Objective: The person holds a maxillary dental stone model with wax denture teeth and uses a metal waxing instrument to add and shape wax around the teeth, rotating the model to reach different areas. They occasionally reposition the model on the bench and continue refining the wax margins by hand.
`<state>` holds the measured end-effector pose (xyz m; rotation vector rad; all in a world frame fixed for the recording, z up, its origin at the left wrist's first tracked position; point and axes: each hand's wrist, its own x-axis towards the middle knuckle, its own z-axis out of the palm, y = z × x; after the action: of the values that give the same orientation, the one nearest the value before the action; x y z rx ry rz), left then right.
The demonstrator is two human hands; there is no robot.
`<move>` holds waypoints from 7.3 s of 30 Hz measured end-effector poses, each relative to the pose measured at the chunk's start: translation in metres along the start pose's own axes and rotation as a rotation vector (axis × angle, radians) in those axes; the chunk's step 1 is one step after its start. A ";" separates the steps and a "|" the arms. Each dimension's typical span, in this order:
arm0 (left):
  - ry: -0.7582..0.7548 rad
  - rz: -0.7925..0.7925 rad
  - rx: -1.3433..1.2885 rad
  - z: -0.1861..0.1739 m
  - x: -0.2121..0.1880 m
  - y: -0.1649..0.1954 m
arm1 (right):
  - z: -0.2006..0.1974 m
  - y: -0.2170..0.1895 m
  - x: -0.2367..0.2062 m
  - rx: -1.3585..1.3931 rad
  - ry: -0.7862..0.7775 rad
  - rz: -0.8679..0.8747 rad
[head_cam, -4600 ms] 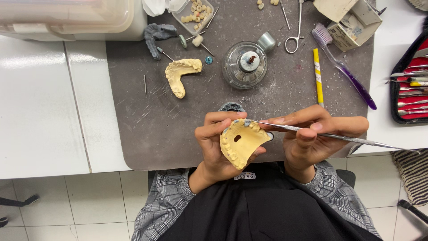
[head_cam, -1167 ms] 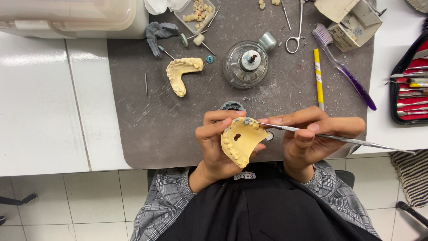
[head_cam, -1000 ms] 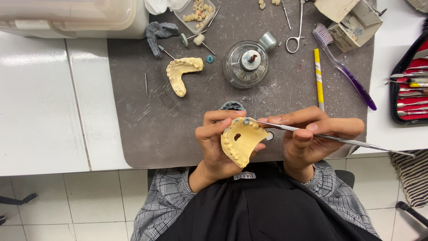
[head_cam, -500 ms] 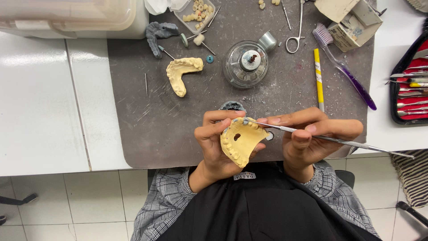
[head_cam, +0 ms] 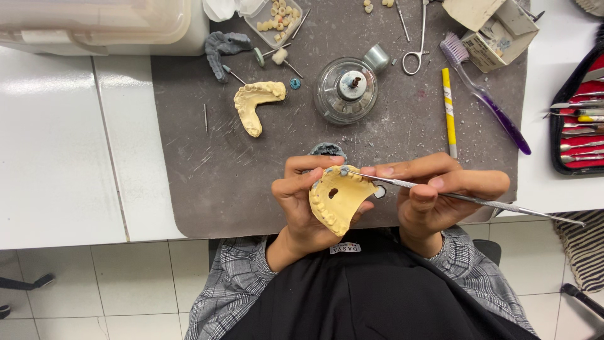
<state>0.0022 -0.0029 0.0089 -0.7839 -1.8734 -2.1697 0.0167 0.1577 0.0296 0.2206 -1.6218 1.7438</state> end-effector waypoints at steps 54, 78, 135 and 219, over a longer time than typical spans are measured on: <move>-0.078 -0.352 -0.580 -0.008 0.008 0.017 | 0.006 -0.015 0.018 -0.036 -0.023 0.433; -0.137 -0.222 -0.694 -0.010 -0.004 0.003 | 0.008 -0.014 0.024 -0.052 -0.061 0.455; -0.175 -0.162 -0.355 -0.010 -0.001 0.004 | -0.004 -0.004 0.014 -0.124 -0.184 -0.343; -0.013 -0.290 -0.308 0.003 -0.023 0.016 | -0.013 -0.003 0.013 0.168 -0.256 -0.165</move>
<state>0.0291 -0.0080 0.0115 -0.6037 -1.7759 -2.6834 0.0136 0.1745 0.0373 0.6626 -1.5820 1.7794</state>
